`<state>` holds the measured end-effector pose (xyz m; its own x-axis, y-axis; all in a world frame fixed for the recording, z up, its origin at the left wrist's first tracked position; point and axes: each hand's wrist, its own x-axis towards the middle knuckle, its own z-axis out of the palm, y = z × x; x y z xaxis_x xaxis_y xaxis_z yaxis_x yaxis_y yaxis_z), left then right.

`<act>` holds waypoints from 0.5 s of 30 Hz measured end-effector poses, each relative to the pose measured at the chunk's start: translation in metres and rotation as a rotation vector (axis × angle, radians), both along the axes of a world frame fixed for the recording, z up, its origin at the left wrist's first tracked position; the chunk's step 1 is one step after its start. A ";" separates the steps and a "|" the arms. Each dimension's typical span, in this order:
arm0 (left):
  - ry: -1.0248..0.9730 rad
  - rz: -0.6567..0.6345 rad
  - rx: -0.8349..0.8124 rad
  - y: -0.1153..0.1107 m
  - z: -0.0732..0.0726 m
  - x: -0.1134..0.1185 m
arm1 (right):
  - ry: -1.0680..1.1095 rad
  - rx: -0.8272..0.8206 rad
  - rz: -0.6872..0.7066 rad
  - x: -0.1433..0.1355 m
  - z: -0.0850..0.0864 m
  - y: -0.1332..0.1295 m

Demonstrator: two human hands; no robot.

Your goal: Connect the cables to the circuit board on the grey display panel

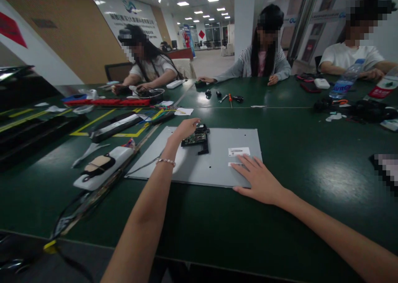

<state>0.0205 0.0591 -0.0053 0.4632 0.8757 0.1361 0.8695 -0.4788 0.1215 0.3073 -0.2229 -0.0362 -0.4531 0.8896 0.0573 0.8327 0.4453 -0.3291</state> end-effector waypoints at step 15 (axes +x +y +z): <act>0.219 0.031 -0.144 -0.010 0.000 0.024 | 0.001 -0.009 0.004 -0.001 -0.002 0.002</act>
